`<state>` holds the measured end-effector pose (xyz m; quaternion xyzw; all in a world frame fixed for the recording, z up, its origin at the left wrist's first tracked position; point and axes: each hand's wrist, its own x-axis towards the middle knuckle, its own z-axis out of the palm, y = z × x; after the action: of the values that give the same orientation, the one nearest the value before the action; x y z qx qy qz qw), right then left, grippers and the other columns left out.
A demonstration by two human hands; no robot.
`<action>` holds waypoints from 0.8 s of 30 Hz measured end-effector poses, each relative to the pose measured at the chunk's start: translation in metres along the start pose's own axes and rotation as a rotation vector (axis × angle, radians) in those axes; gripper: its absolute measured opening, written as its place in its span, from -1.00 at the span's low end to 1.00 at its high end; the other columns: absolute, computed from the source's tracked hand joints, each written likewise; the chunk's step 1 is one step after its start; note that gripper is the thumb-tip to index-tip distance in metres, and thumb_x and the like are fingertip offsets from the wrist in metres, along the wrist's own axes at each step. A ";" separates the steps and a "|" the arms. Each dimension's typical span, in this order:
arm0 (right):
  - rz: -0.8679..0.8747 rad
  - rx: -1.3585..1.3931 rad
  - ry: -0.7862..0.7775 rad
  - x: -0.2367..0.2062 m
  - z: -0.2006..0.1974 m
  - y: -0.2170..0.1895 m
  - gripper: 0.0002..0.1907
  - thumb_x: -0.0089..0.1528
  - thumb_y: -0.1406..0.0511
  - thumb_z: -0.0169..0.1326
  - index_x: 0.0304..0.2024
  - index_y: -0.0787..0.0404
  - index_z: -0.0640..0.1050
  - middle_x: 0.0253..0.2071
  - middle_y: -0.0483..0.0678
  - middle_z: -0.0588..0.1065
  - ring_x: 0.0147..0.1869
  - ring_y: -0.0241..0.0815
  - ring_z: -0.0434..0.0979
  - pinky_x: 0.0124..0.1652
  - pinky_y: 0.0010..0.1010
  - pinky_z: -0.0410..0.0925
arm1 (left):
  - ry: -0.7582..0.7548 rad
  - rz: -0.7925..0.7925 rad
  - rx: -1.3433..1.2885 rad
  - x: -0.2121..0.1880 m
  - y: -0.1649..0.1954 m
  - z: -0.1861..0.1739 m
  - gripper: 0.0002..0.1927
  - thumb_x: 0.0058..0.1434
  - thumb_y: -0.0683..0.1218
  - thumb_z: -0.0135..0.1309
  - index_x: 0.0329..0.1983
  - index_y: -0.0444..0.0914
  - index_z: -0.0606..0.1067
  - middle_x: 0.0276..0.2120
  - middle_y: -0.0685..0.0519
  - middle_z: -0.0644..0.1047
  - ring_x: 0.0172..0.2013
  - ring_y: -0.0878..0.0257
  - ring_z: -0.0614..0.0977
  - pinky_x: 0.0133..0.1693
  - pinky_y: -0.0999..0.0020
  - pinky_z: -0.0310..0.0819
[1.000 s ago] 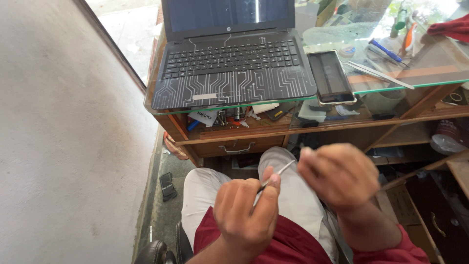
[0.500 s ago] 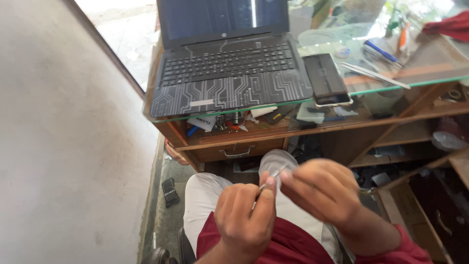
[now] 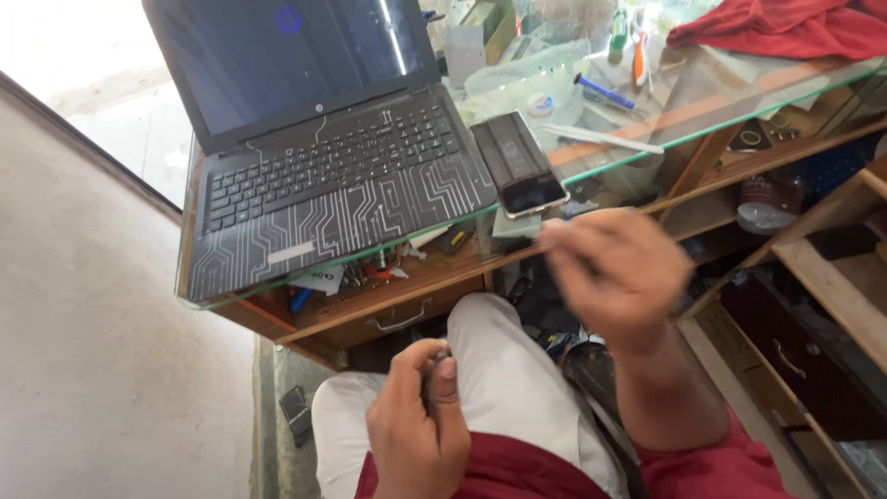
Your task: The person opens a laptop, types on the keyboard, and then uses a small metal tool to manipulate a thin white cable or ribbon. The person also briefly handles a smartphone and a red cloth.
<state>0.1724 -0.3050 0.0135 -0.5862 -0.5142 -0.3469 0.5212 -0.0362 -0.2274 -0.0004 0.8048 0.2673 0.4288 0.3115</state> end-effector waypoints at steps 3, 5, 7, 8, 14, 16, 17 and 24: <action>0.157 -0.086 0.111 -0.008 -0.024 0.032 -0.82 0.34 0.52 0.37 -0.03 0.35 0.65 -0.20 0.00 0.55 -0.19 -0.21 0.54 -0.19 -0.50 0.39 | -0.157 -0.041 0.034 0.021 0.004 0.018 -0.82 0.31 -0.01 0.13 -0.32 -0.21 0.55 -0.61 -0.02 0.52 -0.63 0.12 0.57 -0.53 0.22 0.40; 0.306 -0.129 0.141 -0.007 -0.037 0.049 -0.80 0.35 0.49 0.35 0.01 0.33 0.66 -0.17 0.01 0.53 -0.17 -0.18 0.51 -0.20 -0.50 0.35 | -0.168 0.147 0.024 0.041 0.009 0.040 -0.79 0.36 0.01 0.12 -0.36 -0.16 0.53 -0.53 -0.01 0.55 -0.54 0.06 0.61 -0.50 0.21 0.41; 0.502 -0.104 0.105 -0.001 -0.042 0.067 -0.84 0.33 0.42 0.31 -0.03 0.22 0.68 -0.10 -0.01 0.53 -0.09 -0.16 0.52 -0.19 -0.50 0.37 | -0.194 0.264 0.077 0.067 0.012 0.060 -0.78 0.41 0.01 0.06 -0.31 -0.18 0.51 -0.45 -0.05 0.54 -0.44 -0.05 0.61 -0.41 0.10 0.42; 0.433 -0.197 0.023 0.003 -0.039 0.080 -0.86 0.31 0.41 0.32 -0.07 0.22 0.68 -0.06 0.01 0.53 0.02 -0.09 0.51 -0.05 -0.39 0.35 | -0.208 0.254 0.075 0.082 0.015 0.073 -0.79 0.41 0.00 0.05 -0.29 -0.19 0.52 -0.42 -0.07 0.56 -0.41 -0.08 0.61 -0.38 0.06 0.43; 0.429 -0.368 -0.201 -0.001 0.001 0.159 -0.87 0.26 0.35 0.29 -0.12 0.13 0.70 0.10 0.06 0.50 0.18 0.16 0.40 0.14 -0.11 0.29 | -0.180 0.258 -0.106 0.141 0.014 0.108 -0.84 0.40 -0.13 -0.06 -0.10 -0.22 0.54 -0.24 -0.13 0.62 -0.22 -0.12 0.65 -0.19 0.06 0.51; 0.414 -0.354 -0.224 -0.007 -0.001 0.177 -0.86 0.26 0.36 0.27 -0.12 0.13 0.70 0.00 0.01 0.54 0.13 0.12 0.44 0.11 -0.13 0.33 | -0.204 0.160 -0.126 0.151 0.013 0.114 -0.82 0.36 -0.13 -0.05 -0.10 -0.23 0.55 -0.28 -0.14 0.61 -0.25 -0.11 0.66 -0.20 0.07 0.52; 0.407 -0.341 -0.244 -0.009 -0.004 0.181 -0.86 0.26 0.36 0.26 -0.12 0.13 0.70 -0.05 -0.01 0.55 0.12 0.10 0.46 0.09 -0.14 0.35 | -0.243 0.057 -0.126 0.154 0.012 0.116 -0.81 0.33 -0.11 -0.04 -0.12 -0.23 0.56 -0.33 -0.14 0.61 -0.30 -0.09 0.67 -0.23 0.07 0.53; 0.378 -0.353 -0.300 -0.003 -0.032 0.186 -0.86 0.28 0.42 0.21 -0.12 0.17 0.68 -0.11 0.00 0.58 0.04 0.06 0.53 0.03 -0.17 0.40 | -0.271 0.120 -0.067 0.202 0.001 0.171 -0.78 0.31 -0.02 0.06 -0.21 -0.24 0.62 -0.37 -0.17 0.64 -0.29 -0.13 0.68 -0.22 0.09 0.53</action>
<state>0.3551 -0.3236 -0.0291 -0.7978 -0.3989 -0.2373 0.3848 0.2093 -0.1340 0.0314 0.8590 0.1598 0.3429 0.3450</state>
